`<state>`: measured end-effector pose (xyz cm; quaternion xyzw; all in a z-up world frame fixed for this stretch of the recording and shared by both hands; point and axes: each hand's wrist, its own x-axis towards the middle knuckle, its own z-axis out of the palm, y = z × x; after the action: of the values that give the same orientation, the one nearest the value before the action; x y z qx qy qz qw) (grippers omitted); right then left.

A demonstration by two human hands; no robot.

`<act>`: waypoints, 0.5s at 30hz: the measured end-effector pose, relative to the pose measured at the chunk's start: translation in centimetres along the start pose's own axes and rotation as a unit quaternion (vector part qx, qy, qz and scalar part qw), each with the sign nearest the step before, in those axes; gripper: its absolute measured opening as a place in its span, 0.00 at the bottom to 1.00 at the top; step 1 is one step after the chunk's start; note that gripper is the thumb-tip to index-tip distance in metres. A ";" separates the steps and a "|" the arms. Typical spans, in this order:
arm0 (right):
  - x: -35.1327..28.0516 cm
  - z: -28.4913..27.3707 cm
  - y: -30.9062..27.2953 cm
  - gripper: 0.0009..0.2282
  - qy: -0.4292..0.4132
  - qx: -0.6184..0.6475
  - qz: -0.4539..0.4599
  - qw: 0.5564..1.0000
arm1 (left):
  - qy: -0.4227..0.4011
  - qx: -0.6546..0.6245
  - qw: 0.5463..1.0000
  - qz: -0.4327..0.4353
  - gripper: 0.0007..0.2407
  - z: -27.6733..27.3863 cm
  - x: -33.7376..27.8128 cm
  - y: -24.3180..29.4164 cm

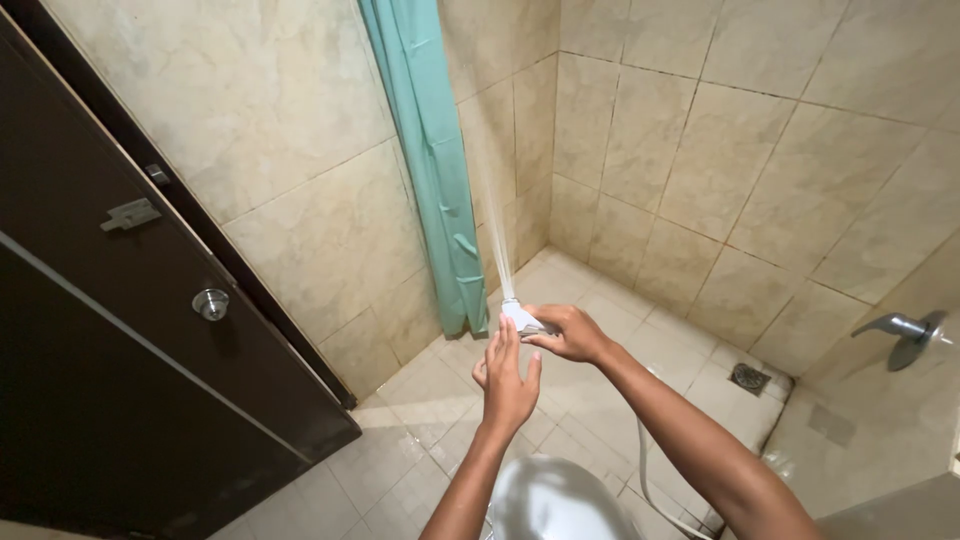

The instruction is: The person uses a handheld bidet sprayer to rinse the toilet bowl and the surrounding tiled floor. They direct the water stream into the toilet and across the floor area near the shower curtain and toilet base.

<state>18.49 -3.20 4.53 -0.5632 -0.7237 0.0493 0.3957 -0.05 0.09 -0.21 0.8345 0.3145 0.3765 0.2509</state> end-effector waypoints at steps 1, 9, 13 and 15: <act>-0.1 0.1 -0.1 0.24 0.000 0.000 0.000 1.000 | 0.000 0.000 1.000 0.000 0.32 0.1 0.0 -0.1; -1.9 0.8 -0.2 0.22 -0.045 0.136 0.131 0.981 | -0.035 0.012 0.999 -0.011 0.32 1.2 -0.8 -0.4; -3.0 1.6 1.4 0.23 -0.041 0.182 0.136 0.973 | -0.041 0.014 0.999 -0.007 0.31 1.8 -1.1 -0.7; -3.2 1.5 0.9 0.23 -0.051 0.197 0.167 0.965 | -0.054 0.008 0.998 -0.011 0.31 1.9 -1.2 -0.6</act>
<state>18.44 -5.08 1.38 -0.5834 -0.6149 0.2853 0.4475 0.57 -0.71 -2.32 0.8520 0.3126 0.3255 0.2655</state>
